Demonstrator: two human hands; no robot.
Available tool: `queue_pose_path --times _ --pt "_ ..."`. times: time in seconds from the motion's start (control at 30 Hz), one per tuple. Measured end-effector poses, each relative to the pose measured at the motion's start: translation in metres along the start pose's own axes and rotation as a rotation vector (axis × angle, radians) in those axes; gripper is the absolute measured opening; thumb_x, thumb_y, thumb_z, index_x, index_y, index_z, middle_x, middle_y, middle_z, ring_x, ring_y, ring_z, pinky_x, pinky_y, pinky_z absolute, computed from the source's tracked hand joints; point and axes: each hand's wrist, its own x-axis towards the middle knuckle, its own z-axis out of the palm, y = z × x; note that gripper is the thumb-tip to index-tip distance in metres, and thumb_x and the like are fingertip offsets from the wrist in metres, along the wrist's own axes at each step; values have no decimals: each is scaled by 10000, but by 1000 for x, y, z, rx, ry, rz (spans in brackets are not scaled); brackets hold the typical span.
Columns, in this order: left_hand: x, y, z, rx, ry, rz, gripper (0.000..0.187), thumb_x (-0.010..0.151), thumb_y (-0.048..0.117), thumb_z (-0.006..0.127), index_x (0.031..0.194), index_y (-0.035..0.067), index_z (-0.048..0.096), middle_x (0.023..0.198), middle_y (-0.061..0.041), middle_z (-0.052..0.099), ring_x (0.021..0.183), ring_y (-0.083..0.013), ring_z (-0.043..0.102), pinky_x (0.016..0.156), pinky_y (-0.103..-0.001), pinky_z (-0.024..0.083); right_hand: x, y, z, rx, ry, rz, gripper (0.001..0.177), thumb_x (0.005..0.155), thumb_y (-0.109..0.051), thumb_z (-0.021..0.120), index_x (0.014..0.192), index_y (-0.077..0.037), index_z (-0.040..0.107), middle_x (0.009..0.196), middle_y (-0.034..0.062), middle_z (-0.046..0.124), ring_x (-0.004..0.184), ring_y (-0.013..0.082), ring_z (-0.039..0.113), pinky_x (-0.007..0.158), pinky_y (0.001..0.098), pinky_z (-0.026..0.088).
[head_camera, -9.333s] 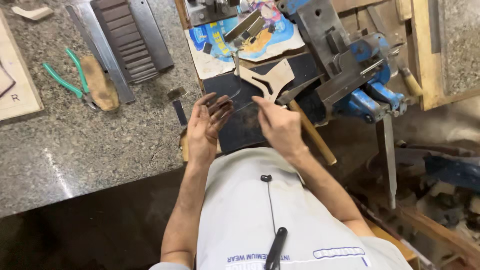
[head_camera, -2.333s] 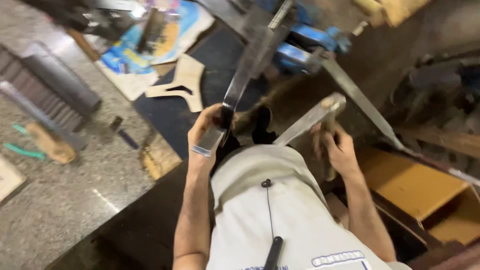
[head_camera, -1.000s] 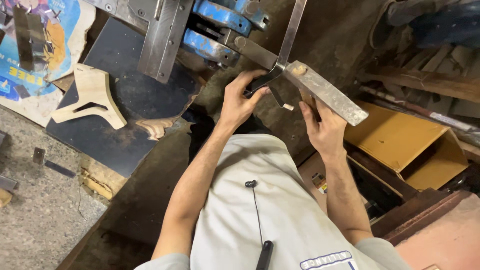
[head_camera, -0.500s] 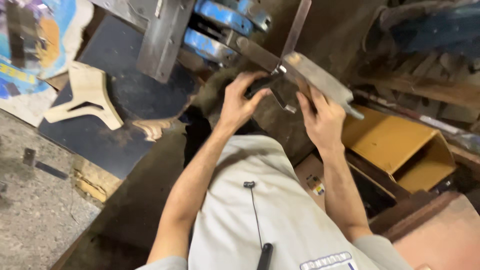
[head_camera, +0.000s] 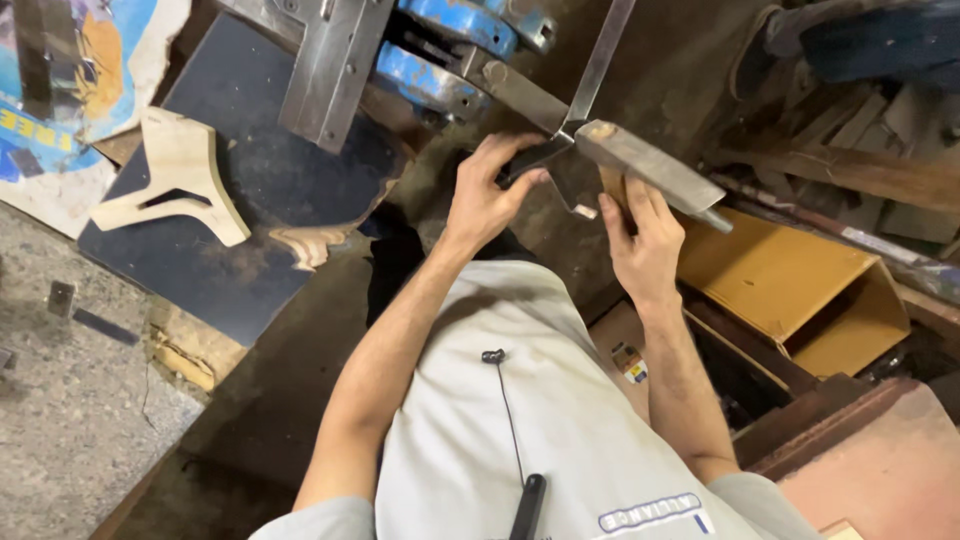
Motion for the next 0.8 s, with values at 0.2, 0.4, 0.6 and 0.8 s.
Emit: queue_pose_path --times 0.2,0.4,0.6,0.8 --pt "-2 9 -12 -107 -58 -57 439 858 88 799 1277 40 675 1164 -114 700 1066 -266 672 941 -343 534 -14 -10 -15 304 35 297 422 1081 -67 671 1473 29 547 903 95 629 647 124 572 567 268 479" --pt "-43 38 -63 -555 -9 -147 440 935 -35 646 1366 17 572 1254 -103 656 1185 -174 624 1038 -302 504 0 -35 -27 605 -29 395 495 1096 -125 613 1555 5 483 885 24 629 620 73 572 527 234 466" --pt "-138 58 -152 -806 450 -50 222 1032 20 598 1250 10 556 1204 -133 661 992 -207 693 869 -341 606 20 -72 14 402 -322 63 625 1002 -169 733 1550 -7 480 959 105 683 768 174 621 689 288 526" --pt "-225 52 -234 -737 832 10 236 1102 197 618 1210 -7 566 1136 -147 676 871 -211 695 787 -340 589 26 -138 99 377 -959 -38 642 917 -248 778 1444 -16 494 1133 195 711 1011 189 693 850 349 562"
